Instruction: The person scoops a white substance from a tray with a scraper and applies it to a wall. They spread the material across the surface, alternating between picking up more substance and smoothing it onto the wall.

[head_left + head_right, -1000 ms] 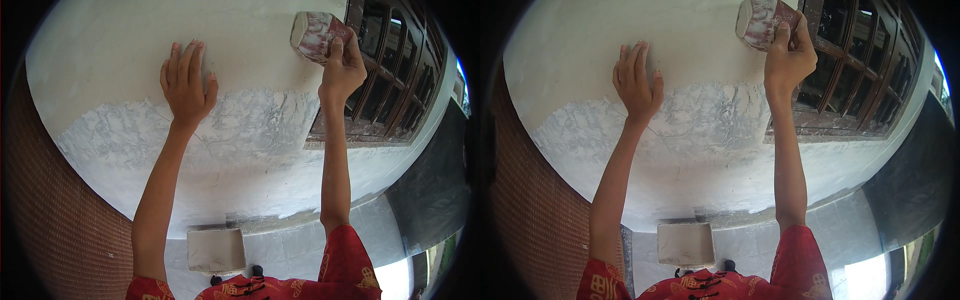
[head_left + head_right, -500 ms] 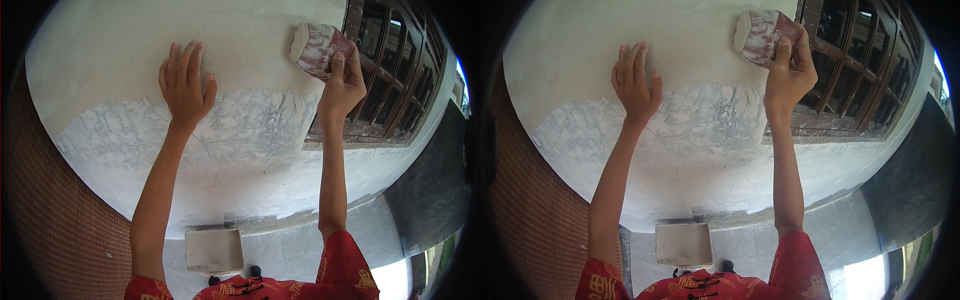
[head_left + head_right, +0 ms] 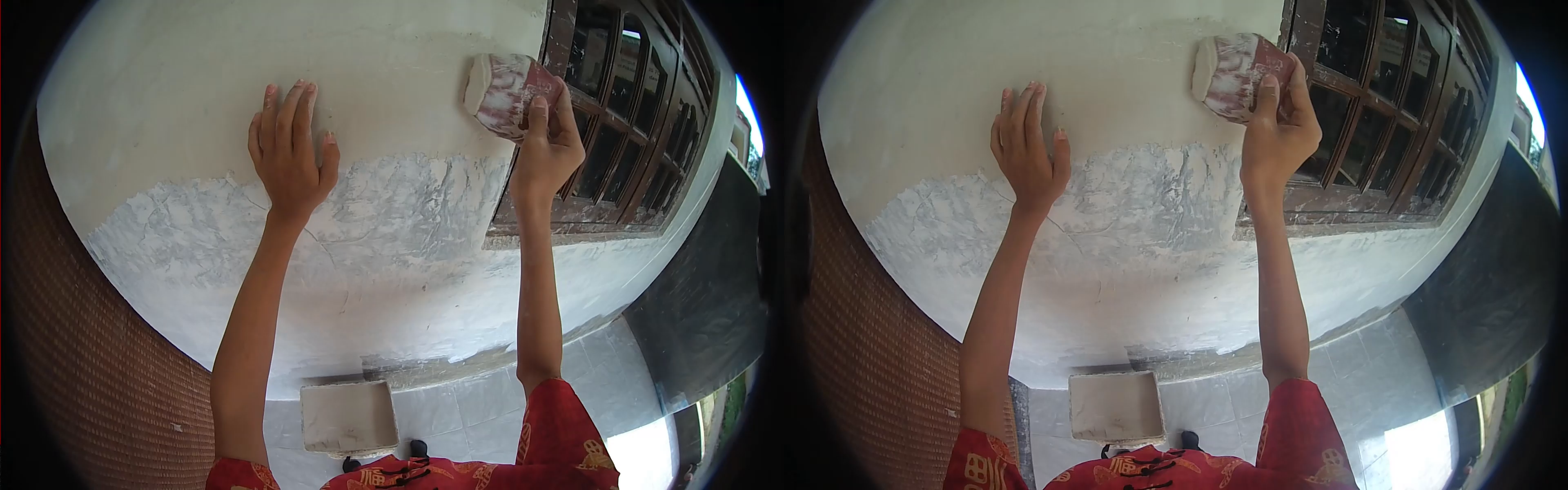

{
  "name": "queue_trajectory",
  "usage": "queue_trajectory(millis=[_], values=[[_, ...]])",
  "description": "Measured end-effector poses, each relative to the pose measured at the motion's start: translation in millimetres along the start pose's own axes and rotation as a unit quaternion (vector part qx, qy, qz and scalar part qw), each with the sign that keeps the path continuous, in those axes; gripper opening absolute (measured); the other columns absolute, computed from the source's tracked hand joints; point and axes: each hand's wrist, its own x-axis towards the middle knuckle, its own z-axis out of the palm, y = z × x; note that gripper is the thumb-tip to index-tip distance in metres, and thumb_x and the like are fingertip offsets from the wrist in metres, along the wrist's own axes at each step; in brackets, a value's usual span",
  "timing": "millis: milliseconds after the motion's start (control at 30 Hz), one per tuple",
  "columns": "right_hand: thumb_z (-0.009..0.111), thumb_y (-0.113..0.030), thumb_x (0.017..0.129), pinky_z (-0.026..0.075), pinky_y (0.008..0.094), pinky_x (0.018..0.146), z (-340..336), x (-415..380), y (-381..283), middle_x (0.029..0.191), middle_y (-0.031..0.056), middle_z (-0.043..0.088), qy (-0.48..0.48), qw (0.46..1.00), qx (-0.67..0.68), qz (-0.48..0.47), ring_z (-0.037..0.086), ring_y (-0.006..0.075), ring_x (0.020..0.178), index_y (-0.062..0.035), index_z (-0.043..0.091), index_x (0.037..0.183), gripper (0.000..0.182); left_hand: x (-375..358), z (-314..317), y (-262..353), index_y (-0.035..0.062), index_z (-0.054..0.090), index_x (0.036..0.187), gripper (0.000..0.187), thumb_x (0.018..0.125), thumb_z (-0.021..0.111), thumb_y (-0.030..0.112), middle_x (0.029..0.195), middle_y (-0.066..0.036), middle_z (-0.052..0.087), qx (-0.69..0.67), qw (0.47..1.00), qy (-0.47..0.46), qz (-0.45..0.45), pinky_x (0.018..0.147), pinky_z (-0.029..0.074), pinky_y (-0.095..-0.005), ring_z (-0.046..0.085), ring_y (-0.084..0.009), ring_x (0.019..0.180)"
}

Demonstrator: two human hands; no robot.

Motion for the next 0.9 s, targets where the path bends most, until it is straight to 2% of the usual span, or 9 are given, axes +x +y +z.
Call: queue_trajectory(millis=[100, 333, 433, 500, 567, 600, 733, 800, 900], values=[[0.062, -0.007, 0.096, 0.056, 0.0261, 0.076, 30, -33, 5, 0.108, 0.0160, 0.071, -0.081, 0.996, -0.028, 0.004, 0.066, 0.0111, 0.093, -0.0015, 0.058, 0.134, 0.039, 0, -1, -1, 0.0061, 0.048, 0.141, 0.050, 0.099, 0.042, 0.031, 0.143, -0.007, 0.050, 0.000, 1.000, 0.005, -0.004, 0.113, 0.024, -0.0460, 0.036, -0.0310, 0.142], [0.058, -0.004, 0.097, 0.056, 0.0267, 0.077, -14, -3, 19, 0.113, 0.0153, 0.070, 0.027, 0.996, 0.033, 0.081, 0.065, 0.0109, 0.094, -0.0006, 0.054, 0.138, 0.041, 1, -1, -1, 0.0065, 0.049, 0.141, 0.049, 0.099, 0.042, 0.030, 0.143, -0.008, 0.051, 0.005, 1.000, 0.000, -0.003, 0.112, 0.025, -0.0458, 0.037, -0.0314, 0.141], [0.058, -0.005, 0.098, 0.056, 0.0260, 0.076, -10, -10, 13, 0.115, 0.0153, 0.069, 0.003, 0.997, 0.061, 0.054, 0.065, 0.0111, 0.095, -0.0003, 0.051, 0.140, 0.043, 1, -2, 1, 0.0068, 0.049, 0.141, 0.048, 0.099, 0.041, 0.030, 0.143, -0.008, 0.050, 0.002, 1.000, -0.014, 0.006, 0.112, 0.026, -0.0456, 0.037, -0.0317, 0.141], [0.059, -0.005, 0.097, 0.056, 0.0252, 0.074, 21, -34, -3, 0.113, 0.0153, 0.069, -0.083, 0.990, 0.048, 0.106, 0.064, 0.0107, 0.095, 0.0001, 0.054, 0.137, 0.041, 0, 0, -1, 0.0070, 0.049, 0.141, 0.049, 0.099, 0.041, 0.030, 0.143, -0.008, 0.051, 0.005, 1.000, 0.002, 0.002, 0.112, 0.025, -0.0460, 0.037, -0.0318, 0.141], [0.060, -0.004, 0.097, 0.056, 0.0254, 0.073, 36, -46, 5, 0.110, 0.0159, 0.070, -0.106, 0.994, 0.001, 0.013, 0.064, 0.0106, 0.094, 0.0004, 0.058, 0.134, 0.038, -1, 0, 0, 0.0070, 0.048, 0.141, 0.049, 0.098, 0.041, 0.029, 0.143, -0.008, 0.051, 0.002, 1.000, 0.005, 0.003, 0.113, 0.025, -0.0464, 0.036, -0.0318, 0.142], [0.061, -0.004, 0.096, 0.056, 0.0256, 0.073, 36, -47, 0, 0.108, 0.0156, 0.071, -0.082, 0.994, 0.017, 0.069, 0.064, 0.0101, 0.092, 0.0007, 0.060, 0.131, 0.036, 0, 0, -2, 0.0071, 0.048, 0.141, 0.049, 0.098, 0.041, 0.029, 0.143, -0.008, 0.050, 0.002, 1.000, 0.008, 0.003, 0.113, 0.024, -0.0468, 0.036, -0.0318, 0.142], [0.062, -0.005, 0.096, 0.056, 0.0253, 0.071, -1, -20, 17, 0.109, 0.0155, 0.071, -0.013, 0.999, -0.017, 0.024, 0.065, 0.0100, 0.090, 0.0008, 0.059, 0.132, 0.037, 0, 1, -1, 0.0070, 0.049, 0.141, 0.049, 0.098, 0.042, 0.029, 0.143, -0.008, 0.050, -0.002, 1.000, 0.010, -0.009, 0.113, 0.023, -0.0476, 0.036, -0.0318, 0.142], [0.061, -0.005, 0.097, 0.055, 0.0242, 0.069, -9, -15, 13, 0.110, 0.0140, 0.071, 0.023, 0.997, 0.063, 0.047, 0.064, 0.0088, 0.087, 0.0005, 0.059, 0.133, 0.037, -1, 0, 1, 0.0072, 0.049, 0.141, 0.049, 0.098, 0.042, 0.029, 0.143, -0.008, 0.050, -0.001, 1.000, -0.003, -0.010, 0.113, 0.023, -0.0478, 0.035, -0.0322, 0.142], [0.060, -0.006, 0.097, 0.055, 0.0237, 0.070, 14, -36, 4, 0.111, 0.0139, 0.070, -0.049, 0.997, 0.040, 0.049, 0.064, 0.0088, 0.089, -0.0004, 0.058, 0.134, 0.038, 0, 0, 1, 0.0068, 0.049, 0.141, 0.049, 0.098, 0.042, 0.029, 0.144, -0.008, 0.050, -0.003, 1.000, 0.004, -0.011, 0.113, 0.023, -0.0476, 0.035, -0.0323, 0.142]])
